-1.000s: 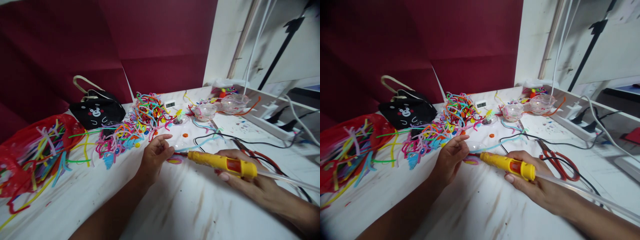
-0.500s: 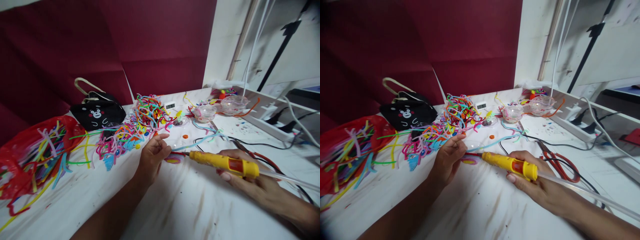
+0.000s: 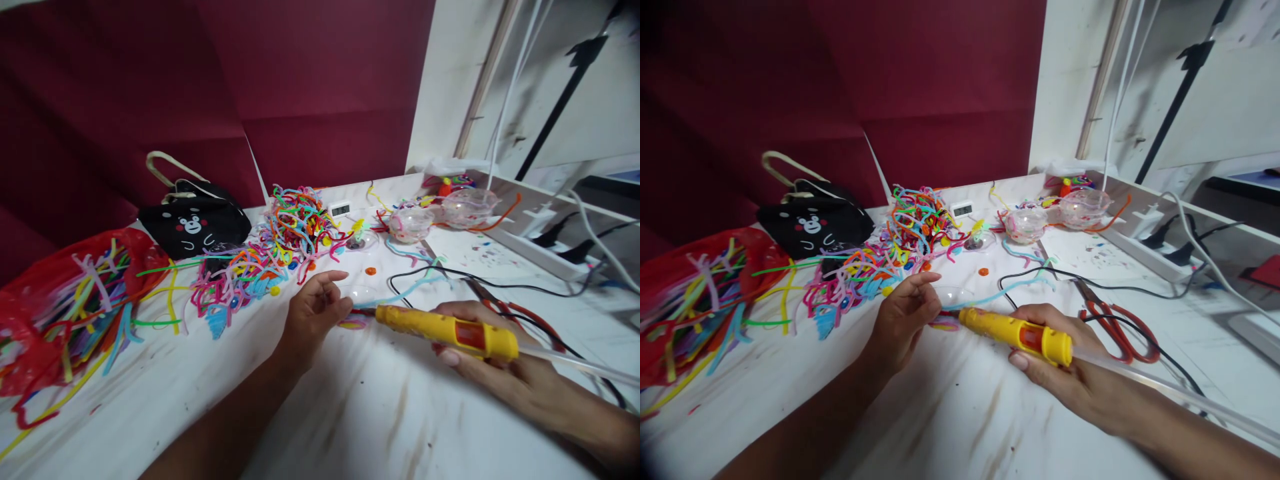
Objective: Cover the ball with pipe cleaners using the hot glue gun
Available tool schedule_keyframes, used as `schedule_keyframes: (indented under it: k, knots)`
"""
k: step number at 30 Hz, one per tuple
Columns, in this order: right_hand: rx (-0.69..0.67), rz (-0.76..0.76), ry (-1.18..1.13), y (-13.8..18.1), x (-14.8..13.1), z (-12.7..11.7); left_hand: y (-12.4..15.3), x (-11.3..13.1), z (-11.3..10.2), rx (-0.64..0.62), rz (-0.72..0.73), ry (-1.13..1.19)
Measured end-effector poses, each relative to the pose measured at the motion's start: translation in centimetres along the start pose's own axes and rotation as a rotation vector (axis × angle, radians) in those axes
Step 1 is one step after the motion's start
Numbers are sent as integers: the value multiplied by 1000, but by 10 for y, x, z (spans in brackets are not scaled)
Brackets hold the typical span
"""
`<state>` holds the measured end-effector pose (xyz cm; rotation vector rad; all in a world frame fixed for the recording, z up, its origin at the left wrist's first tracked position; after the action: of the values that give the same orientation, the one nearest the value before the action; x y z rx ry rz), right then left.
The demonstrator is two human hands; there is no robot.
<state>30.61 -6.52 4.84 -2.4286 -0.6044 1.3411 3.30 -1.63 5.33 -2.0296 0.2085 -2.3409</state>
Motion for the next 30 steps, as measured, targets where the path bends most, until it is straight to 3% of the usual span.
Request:
schedule_keyframes:
  k: [13,30]
  knots:
    - [35,62,28,1,2,-2,-1,7,1,24,-11,129]
    - [42,-1,43,-1,-5,-4,-1,6,0,23,3,110]
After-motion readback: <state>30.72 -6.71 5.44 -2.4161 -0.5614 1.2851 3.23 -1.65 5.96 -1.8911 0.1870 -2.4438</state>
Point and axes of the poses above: each hand's wrist, its own y-axis away from the middle knuckle, its own z-axis out of the palm, x = y × z, the point moved 1 cm from there along -y, towards the middle knuckle, and after that the axes turned 1 degree about -z, right-handed, at the moved point
